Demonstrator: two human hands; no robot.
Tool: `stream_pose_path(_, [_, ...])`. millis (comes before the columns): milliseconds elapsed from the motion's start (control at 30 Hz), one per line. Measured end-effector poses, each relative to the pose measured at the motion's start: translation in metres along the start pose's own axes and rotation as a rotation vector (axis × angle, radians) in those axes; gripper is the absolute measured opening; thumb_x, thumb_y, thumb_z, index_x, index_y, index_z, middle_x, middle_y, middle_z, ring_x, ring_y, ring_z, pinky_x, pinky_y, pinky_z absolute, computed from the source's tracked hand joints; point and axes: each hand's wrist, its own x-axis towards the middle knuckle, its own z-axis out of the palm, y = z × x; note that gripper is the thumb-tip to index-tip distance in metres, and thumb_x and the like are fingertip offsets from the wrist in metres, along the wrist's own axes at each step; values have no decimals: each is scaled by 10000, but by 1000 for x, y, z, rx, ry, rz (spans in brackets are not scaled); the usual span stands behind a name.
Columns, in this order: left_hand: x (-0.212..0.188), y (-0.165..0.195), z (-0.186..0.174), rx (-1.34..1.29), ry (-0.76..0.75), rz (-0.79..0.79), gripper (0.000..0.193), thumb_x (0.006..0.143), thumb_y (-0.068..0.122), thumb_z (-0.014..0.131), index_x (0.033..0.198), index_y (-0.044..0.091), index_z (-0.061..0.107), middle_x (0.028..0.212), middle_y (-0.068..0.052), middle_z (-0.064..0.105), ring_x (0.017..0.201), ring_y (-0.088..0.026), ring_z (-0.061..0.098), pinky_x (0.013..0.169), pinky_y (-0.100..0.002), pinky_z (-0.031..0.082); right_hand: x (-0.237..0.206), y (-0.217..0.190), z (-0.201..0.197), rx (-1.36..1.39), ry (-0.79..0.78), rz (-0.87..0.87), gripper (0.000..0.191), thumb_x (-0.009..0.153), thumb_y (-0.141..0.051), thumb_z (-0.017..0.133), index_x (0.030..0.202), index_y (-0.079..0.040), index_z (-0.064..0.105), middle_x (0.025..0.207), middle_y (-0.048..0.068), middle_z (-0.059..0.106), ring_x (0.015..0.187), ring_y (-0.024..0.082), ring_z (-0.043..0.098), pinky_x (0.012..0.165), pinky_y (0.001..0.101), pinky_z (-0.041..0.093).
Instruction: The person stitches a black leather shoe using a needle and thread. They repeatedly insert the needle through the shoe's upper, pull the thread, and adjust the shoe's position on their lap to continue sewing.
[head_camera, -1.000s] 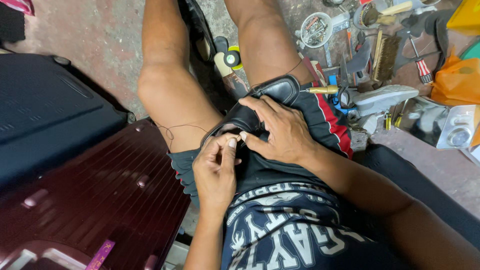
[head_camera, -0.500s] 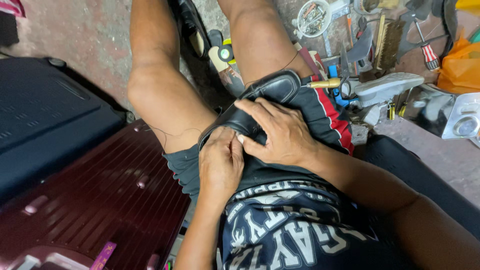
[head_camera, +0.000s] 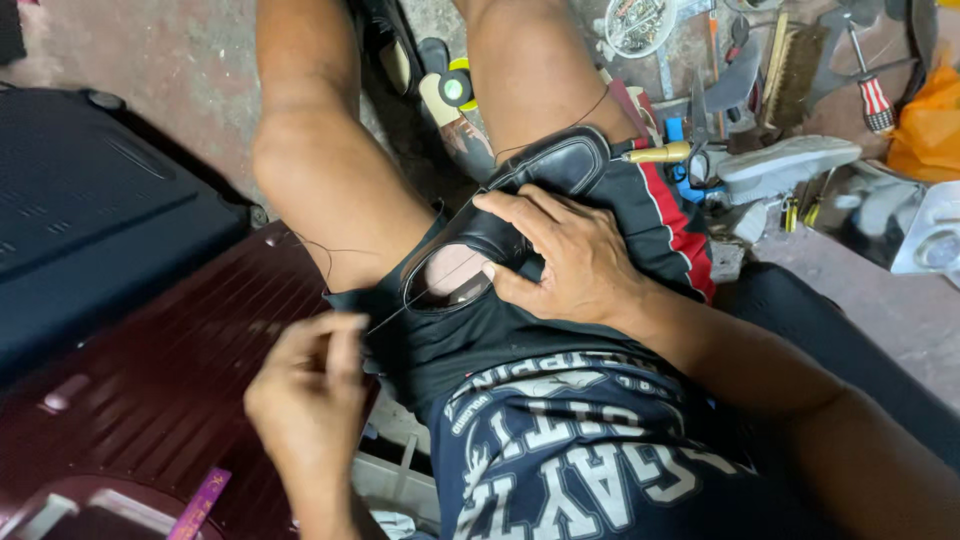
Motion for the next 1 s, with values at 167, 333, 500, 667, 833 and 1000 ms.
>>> stream_pose_path(167, [-4,-17,-6,175,221,180,154,932,51,732,1079,9,724,1051,-188,674,783,-287,653,674,-358,531,4,-6,4,-3,-4,17,597,825,-290,793,1352,-94,593,1034,77,652,765,239,667,678,381,560])
stream_pose_path(333, [-12,10,30,-217,-14,463,386,817,-26,608,1172,73,723,1120,-138,737,924,-274,691,755,-356,569,4,-13,12,-2,15,13,599,833,-276,807,1361,-91,595,1000,66,634,702,199,626,647,344,553])
stream_pose_path(500, [8,20,56,-78,-16,564,213,954,110,717,1149,24,732,991,-164,707,885,-331,692,763,-417,553,2,-14,16,-8,69,5,579,857,-284,834,1349,-95,595,991,53,634,731,192,630,649,330,553])
stream_pose_path(667, [9,10,60,-80,-50,600,159,942,133,728,1049,14,725,897,-157,682,875,-337,696,783,-425,551,0,-12,16,-14,33,35,610,792,-261,830,1336,-99,606,920,55,612,689,195,616,624,332,541])
stream_pose_path(833, [8,3,64,-127,9,558,174,942,132,720,1053,-1,716,947,-170,695,885,-342,686,788,-422,550,3,-13,18,-20,10,30,588,811,-261,832,1331,-104,608,894,55,591,657,192,592,619,332,536])
stream_pose_path(1000, [9,5,66,-66,9,537,142,937,96,706,1037,-3,718,910,-172,682,862,-348,680,768,-438,542,2,-15,18,-29,25,18,586,807,-252,834,1326,-101,609,901,52,590,663,189,592,628,333,536])
